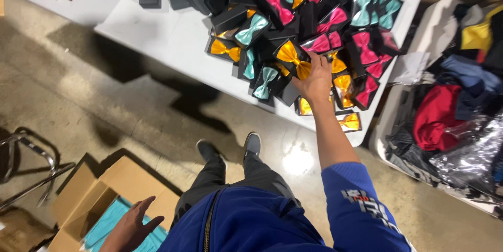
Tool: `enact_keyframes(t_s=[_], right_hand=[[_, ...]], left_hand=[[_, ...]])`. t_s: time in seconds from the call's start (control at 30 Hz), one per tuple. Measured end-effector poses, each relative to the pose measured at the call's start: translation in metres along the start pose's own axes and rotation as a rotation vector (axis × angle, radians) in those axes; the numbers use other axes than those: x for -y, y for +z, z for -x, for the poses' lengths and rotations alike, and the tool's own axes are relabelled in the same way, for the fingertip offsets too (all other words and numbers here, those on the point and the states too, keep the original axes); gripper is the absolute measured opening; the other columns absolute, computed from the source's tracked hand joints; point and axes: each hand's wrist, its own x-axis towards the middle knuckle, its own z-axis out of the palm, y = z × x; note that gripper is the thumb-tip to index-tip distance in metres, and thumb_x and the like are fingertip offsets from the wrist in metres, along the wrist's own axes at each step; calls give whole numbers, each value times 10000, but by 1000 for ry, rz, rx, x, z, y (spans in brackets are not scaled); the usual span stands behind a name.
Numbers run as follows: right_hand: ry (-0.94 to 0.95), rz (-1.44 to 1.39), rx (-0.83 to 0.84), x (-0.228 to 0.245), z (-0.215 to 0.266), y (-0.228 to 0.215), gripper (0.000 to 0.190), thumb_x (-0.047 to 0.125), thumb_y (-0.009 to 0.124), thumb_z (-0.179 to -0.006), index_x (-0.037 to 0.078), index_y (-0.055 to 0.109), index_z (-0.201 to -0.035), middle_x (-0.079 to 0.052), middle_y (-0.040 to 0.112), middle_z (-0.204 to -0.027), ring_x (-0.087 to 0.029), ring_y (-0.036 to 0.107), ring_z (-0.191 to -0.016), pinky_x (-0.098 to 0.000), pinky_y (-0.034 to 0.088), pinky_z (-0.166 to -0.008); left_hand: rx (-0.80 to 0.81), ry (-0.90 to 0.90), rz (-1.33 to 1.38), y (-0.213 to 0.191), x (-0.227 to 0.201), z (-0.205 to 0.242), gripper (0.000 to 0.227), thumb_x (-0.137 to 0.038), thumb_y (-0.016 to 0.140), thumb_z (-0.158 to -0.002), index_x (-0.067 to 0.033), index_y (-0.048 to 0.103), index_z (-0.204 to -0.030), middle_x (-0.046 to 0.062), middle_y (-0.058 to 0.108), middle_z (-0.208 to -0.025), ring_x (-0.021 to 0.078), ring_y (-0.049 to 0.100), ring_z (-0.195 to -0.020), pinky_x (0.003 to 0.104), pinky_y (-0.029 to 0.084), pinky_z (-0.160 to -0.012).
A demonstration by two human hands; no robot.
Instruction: The person sorts various colors of packaged bow ties from a pile on a table and places them into categorized cardboard boxes on the floor.
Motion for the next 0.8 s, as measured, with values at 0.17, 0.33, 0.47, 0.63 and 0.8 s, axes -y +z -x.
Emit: enact_keyframes(t_s=[0.17,0.33,0.47,0.63,0.8], right_hand=[[-188,-55,-109,40,13,-76,787,143,881,-691,46,572,-1408,-171,603,-1295,-349,523,-1161,-470,482,-984],[-342,-54,-217,88,16,-112,807,161,896,-682,47,575,-1414,-168,604,-1257,-367,536,-1121,-485,472,-959],[-467,-63,-244,151,21,-127,783,123,862,-695,27,575,-1417,-188,621,-1282,-364,544,-1220,-487,417,-1069],[-592,-60,-257,232,8,-108,793,143,849,-654,39,589,-1397,-180,627,-1277,-362,554,-1193,-469,424,-1023],[-794,-103,-261,318,-7,-62,852,158,891,-637,29,558,-1411,-192,637,-1335,-378,572,-1228,-491,401,-1080]], left_hand=[[26,73,41,-34,-23,-21,791,-562,704,-898,-243,396,-1553,53,501,-1558,236,565,-1407,376,424,-1196],[-98,223,-5,-61,-5,-55,824,-565,728,-876,-242,390,-1554,86,540,-1518,256,576,-1378,389,452,-1175],[-131,250,55,-57,39,-81,789,-564,734,-871,-217,452,-1521,89,567,-1498,240,737,-1191,363,512,-1114],[-151,146,101,-61,100,-89,816,-597,735,-869,-261,417,-1542,61,568,-1493,227,709,-1230,359,508,-1118],[-216,41,231,-28,183,-93,818,-622,761,-852,-247,459,-1514,54,553,-1523,235,604,-1373,353,434,-1195]])
